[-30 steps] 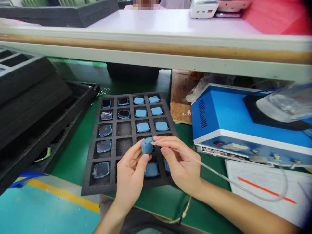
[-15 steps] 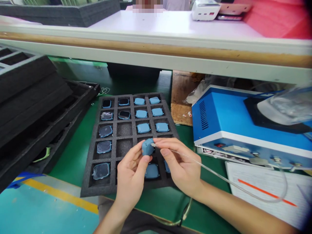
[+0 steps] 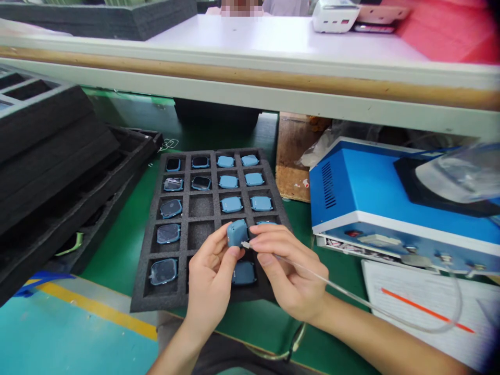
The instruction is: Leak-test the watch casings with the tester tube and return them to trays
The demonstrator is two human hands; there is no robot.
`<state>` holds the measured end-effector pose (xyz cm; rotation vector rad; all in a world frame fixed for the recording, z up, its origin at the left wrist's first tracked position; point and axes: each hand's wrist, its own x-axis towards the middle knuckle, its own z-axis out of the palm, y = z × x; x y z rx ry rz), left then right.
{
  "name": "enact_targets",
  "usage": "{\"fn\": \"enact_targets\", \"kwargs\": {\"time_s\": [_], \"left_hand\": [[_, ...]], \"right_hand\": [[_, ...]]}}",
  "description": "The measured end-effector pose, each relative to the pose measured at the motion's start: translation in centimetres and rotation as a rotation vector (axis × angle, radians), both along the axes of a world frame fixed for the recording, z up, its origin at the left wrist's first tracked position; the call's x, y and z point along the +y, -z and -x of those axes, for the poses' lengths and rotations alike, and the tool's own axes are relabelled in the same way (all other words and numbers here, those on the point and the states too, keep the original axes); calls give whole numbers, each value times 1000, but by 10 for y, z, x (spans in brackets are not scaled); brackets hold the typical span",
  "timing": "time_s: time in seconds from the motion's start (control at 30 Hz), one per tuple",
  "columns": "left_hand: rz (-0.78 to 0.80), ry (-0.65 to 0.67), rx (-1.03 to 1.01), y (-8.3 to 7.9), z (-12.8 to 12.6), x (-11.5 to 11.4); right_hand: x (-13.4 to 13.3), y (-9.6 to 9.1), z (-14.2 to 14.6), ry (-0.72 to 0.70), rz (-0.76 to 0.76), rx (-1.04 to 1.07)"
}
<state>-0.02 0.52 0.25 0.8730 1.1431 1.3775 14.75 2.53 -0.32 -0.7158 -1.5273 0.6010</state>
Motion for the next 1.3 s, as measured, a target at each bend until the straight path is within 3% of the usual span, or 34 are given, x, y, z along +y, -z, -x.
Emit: {"fn": "enact_targets", "kwargs": {"time_s": [0.23,0.43,0.7,0.9,1.3], "left_hand": [[-2,8,-15,1,1,-1],[-2,16,15,0,0,-1],[27,-21,20,-1,-2,-1],[11,-3,3,-1,-1,-2],[31,16,54,1,1,-1]], "right_hand": [[4,4,1,57,175,82],[3,5,1,35,192,83],[8,10,2,186,439,261],[1,5,1,72,249,83],[3,3,2,63,228,57]]}}
